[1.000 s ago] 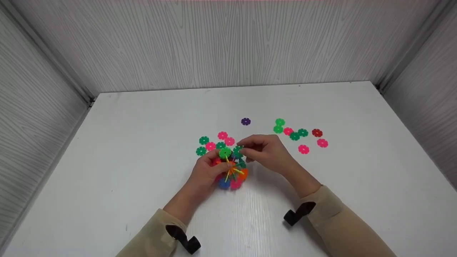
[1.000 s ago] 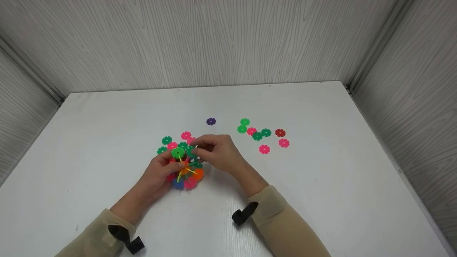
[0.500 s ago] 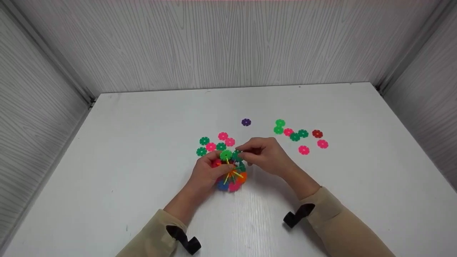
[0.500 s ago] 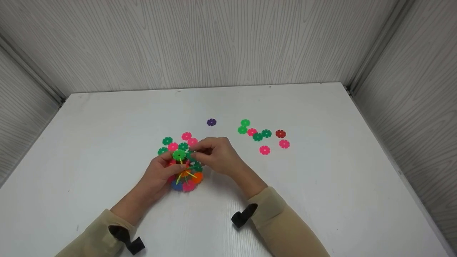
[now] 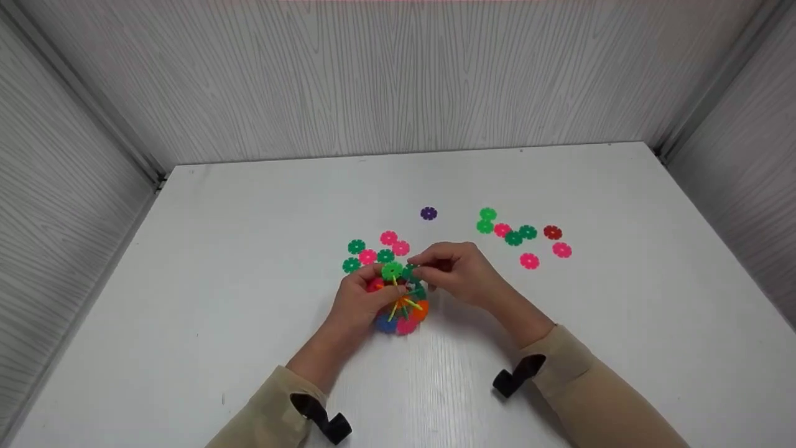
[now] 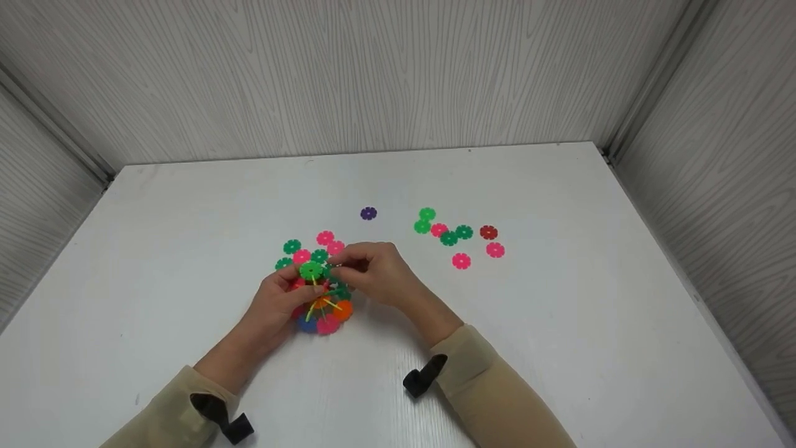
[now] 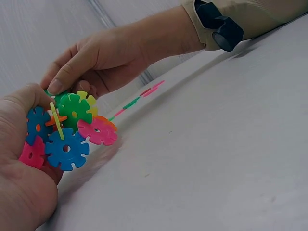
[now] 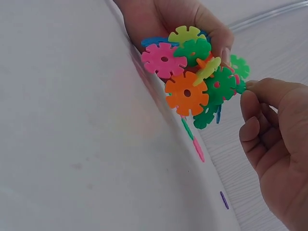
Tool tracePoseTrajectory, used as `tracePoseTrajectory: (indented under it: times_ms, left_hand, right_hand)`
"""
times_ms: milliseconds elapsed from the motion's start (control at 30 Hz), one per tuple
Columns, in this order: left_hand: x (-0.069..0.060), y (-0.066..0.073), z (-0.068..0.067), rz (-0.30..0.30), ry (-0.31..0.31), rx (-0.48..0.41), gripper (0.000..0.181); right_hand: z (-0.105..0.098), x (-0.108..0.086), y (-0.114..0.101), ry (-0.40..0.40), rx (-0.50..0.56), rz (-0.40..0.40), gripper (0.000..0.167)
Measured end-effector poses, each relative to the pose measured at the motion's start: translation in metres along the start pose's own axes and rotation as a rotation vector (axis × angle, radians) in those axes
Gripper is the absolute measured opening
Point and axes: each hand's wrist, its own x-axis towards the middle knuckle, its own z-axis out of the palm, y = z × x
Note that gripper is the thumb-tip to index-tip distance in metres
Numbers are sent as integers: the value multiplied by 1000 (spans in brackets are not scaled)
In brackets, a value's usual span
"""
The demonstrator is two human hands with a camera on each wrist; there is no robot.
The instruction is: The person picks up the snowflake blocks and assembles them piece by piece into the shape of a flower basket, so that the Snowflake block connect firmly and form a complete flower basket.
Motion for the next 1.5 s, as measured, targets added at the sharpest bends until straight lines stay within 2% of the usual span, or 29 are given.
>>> tracePoseTrajectory:
  times_ms: [100, 233, 400, 567, 767, 933, 1100, 1267, 1500]
  left_hand:
    - [0, -1, 1, -15, 11, 1, 45]
    - [0, -2, 3, -33, 33, 6, 44]
    - [-1, -2, 4, -46, 50, -2, 43]
    - [-1, -1, 5, -41, 59, -19, 43]
    - [1, -1, 5, -46, 53, -33, 44]
    - [0, -3, 6, -51, 39, -52, 45]
    - [0, -4, 8, -50, 33, -37, 47]
    - [-2, -3, 8, -45, 34, -38, 45]
    - [-2, -3, 6, -45, 29, -42, 45]
  right_hand:
    - [-3, -1, 4, 24, 14, -7, 22]
    - [-11, -3, 10, 130, 10, 8, 22]
    - [-24, -2, 20, 262, -18, 113, 23]
    - [-37, 9, 29, 298, -92, 238, 31]
    - [-48, 38, 40, 260, -158, 408, 36]
    - [-48, 57, 48, 193, -203, 498, 42]
    - [-46, 67, 57, 154, -277, 516, 47]
    - [-44, 75, 62, 99, -369, 494, 48]
    - [-40, 73, 62, 49, -402, 483, 40]
